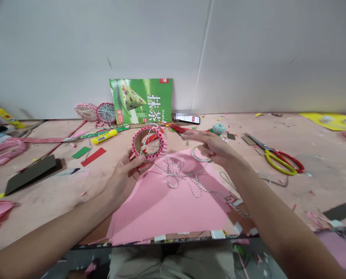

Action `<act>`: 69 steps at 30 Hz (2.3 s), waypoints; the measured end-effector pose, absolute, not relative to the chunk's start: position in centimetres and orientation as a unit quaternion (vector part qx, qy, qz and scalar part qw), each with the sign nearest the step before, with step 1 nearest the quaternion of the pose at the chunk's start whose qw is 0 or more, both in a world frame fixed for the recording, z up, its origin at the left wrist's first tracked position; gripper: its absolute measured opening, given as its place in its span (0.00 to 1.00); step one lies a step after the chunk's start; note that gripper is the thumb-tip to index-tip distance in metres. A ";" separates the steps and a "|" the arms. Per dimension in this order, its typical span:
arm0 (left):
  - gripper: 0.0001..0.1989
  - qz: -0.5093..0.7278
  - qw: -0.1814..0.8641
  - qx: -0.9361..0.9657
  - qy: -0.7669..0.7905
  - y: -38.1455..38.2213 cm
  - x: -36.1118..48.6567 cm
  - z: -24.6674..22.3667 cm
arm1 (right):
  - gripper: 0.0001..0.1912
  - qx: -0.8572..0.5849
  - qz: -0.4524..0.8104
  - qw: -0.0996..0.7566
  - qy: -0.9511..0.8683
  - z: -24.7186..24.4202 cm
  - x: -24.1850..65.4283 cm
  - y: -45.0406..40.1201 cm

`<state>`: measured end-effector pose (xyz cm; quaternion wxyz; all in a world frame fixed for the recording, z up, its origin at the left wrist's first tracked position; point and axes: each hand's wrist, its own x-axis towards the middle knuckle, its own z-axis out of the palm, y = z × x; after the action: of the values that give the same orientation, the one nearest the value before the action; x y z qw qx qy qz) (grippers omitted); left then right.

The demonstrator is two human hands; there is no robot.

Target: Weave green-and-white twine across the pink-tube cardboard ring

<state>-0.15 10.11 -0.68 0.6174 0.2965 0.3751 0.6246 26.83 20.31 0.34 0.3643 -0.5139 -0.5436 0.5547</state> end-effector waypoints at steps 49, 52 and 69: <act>0.28 0.617 0.637 0.307 0.346 9.9 0.0 0.2 | 0.14 -0.465 0.467 0.308 -0.687 -4.7 19.7 17.5; 0.29 0.616 0.636 0.306 0.349 9.9 -0.1 0.2 | 0.07 -0.496 0.432 0.321 -0.681 -4.6 20.7 18.0; 0.26 0.611 0.646 0.301 0.345 10.0 0.0 -0.2 | 0.16 -0.425 0.537 0.286 -0.670 -3.7 18.5 16.1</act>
<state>-0.02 9.96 -0.18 0.6464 0.3009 0.3448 0.6106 18.48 16.05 -3.71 0.2865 -0.4250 -0.6700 0.5370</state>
